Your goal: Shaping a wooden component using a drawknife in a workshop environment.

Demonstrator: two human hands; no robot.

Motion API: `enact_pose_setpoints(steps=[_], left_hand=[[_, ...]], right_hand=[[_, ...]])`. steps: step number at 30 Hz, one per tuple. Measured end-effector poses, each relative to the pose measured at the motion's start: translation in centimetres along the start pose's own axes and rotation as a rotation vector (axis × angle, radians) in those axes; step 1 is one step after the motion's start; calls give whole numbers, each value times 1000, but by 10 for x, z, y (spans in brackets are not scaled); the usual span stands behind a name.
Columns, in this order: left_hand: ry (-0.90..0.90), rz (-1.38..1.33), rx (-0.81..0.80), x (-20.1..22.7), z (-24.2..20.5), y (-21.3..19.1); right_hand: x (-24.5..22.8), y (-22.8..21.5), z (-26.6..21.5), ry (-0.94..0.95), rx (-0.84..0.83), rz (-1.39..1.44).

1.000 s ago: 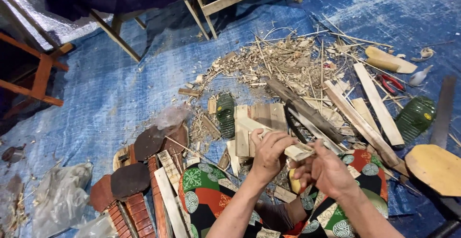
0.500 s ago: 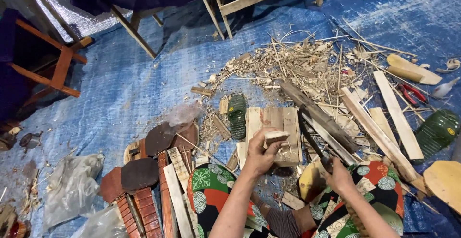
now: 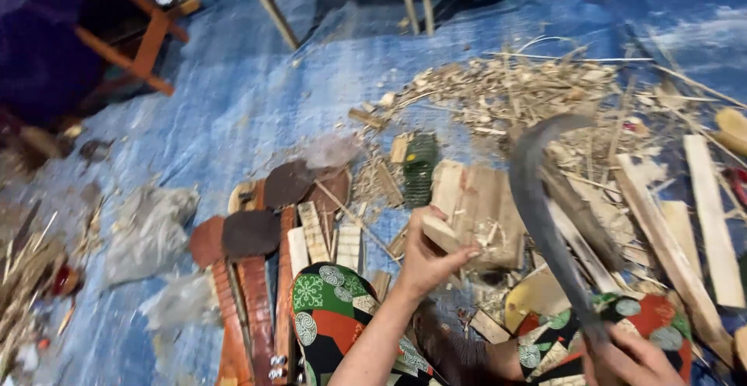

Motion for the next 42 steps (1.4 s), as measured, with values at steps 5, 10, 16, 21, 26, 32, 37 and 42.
enact_pose_setpoints(steps=[5, 10, 16, 21, 26, 32, 37, 42], left_hand=[[57, 395, 4, 26, -28, -15], [-131, 701, 37, 43, -42, -30], [-412, 710, 47, -4, -85, -64], [-326, 787, 88, -16, -100, -71], [-530, 723, 3, -38, -94, -69], [-372, 646, -48, -40, -96, -53], [-248, 608, -46, -31, -97, -45], [-245, 617, -111, -34, -96, -32]], right_hand=[[-46, 105, 5, -420, -846, 384], [-119, 176, -8, -412, -675, 442], [-81, 161, -10, -168, -649, 385], [-130, 195, -27, -381, -858, 447], [-188, 280, 9, -187, -869, 680], [-151, 280, 49, -4, -620, 225], [-141, 274, 56, 43, -506, 82], [-134, 276, 55, 81, -471, -160]])
Point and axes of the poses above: each hand's wrist, its own z-axis towards the middle knuckle, its own y-axis out of the palm, x = y × z, the point moved 9 cm from there along z, towards the middle knuckle, and after that the axes turned 13 degrees about -x, right-handed, at the moved point
